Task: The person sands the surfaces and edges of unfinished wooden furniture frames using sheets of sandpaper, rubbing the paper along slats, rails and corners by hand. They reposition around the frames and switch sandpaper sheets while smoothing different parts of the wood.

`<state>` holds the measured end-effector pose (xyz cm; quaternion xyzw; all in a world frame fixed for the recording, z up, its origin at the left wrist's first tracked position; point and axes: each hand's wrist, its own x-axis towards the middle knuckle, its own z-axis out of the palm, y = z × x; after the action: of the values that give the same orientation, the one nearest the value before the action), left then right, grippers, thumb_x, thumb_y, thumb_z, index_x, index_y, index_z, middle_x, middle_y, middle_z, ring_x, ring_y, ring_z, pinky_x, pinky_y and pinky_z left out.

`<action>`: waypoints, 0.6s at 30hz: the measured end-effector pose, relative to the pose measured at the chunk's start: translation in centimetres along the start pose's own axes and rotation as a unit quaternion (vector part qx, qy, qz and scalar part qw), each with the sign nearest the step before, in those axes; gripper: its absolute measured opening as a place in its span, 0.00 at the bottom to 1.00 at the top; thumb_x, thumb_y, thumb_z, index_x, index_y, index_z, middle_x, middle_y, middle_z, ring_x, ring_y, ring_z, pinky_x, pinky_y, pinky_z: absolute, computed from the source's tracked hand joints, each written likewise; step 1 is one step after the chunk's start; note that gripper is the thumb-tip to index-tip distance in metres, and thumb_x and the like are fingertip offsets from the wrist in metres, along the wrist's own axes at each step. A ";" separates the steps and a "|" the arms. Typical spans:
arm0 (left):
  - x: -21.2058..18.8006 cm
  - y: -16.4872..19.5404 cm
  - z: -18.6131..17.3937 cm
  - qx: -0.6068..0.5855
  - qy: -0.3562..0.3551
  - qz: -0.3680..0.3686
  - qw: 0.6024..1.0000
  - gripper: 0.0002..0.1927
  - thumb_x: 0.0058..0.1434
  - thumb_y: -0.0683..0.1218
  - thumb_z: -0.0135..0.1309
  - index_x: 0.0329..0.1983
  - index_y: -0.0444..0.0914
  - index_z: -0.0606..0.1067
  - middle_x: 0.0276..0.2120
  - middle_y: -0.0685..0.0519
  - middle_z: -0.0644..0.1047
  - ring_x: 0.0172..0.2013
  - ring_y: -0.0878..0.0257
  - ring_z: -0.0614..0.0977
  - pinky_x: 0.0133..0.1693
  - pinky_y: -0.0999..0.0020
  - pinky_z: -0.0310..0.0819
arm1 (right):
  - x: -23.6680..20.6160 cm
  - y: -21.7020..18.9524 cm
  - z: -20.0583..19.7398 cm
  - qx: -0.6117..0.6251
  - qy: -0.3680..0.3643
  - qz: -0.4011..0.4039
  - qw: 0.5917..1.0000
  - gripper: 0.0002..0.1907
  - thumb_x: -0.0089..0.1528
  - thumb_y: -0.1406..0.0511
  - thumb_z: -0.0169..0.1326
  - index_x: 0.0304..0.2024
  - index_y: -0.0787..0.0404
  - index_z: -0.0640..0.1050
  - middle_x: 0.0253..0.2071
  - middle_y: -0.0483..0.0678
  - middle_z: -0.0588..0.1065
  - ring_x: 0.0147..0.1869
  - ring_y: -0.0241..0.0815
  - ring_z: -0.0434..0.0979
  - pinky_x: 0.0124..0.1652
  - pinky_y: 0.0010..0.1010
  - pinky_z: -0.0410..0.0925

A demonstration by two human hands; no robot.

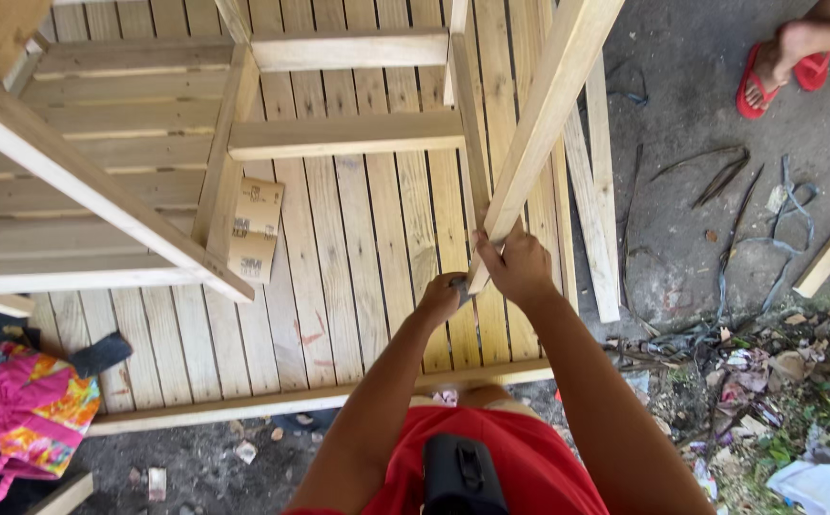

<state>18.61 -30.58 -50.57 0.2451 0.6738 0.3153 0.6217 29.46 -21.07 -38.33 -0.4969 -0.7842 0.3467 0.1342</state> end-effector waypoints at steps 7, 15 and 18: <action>-2.1 0.1 2.2 -0.098 0.138 0.065 0.983 0.22 0.65 0.43 0.39 0.58 0.39 0.76 0.47 0.43 0.83 0.46 0.53 0.84 0.48 0.62 0.76 | -0.1 0.1 0.2 0.037 0.008 -0.001 0.999 0.22 0.66 0.58 0.55 0.60 0.59 0.72 0.35 0.52 0.83 0.40 0.54 0.85 0.42 0.42 0.74; -1.1 5.0 2.1 0.030 0.124 0.108 0.986 0.20 0.65 0.44 0.40 0.53 0.34 0.78 0.41 0.38 0.81 0.42 0.45 0.81 0.44 0.55 0.73 | 0.3 0.4 0.7 0.086 0.016 -0.004 0.996 0.22 0.66 0.59 0.54 0.59 0.62 0.72 0.36 0.56 0.81 0.38 0.54 0.85 0.41 0.41 0.75; 0.6 6.8 0.9 -0.099 0.104 0.000 0.990 0.20 0.66 0.45 0.39 0.49 0.32 0.80 0.39 0.38 0.82 0.41 0.43 0.84 0.43 0.53 0.76 | 0.3 0.3 0.6 0.095 0.012 0.006 0.995 0.22 0.66 0.59 0.54 0.59 0.62 0.71 0.37 0.57 0.81 0.36 0.55 0.84 0.39 0.42 0.74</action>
<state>19.02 -25.45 -46.02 0.1482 0.7003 0.4042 0.5695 29.22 -20.92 -39.03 -0.4904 -0.7429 0.4150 0.1880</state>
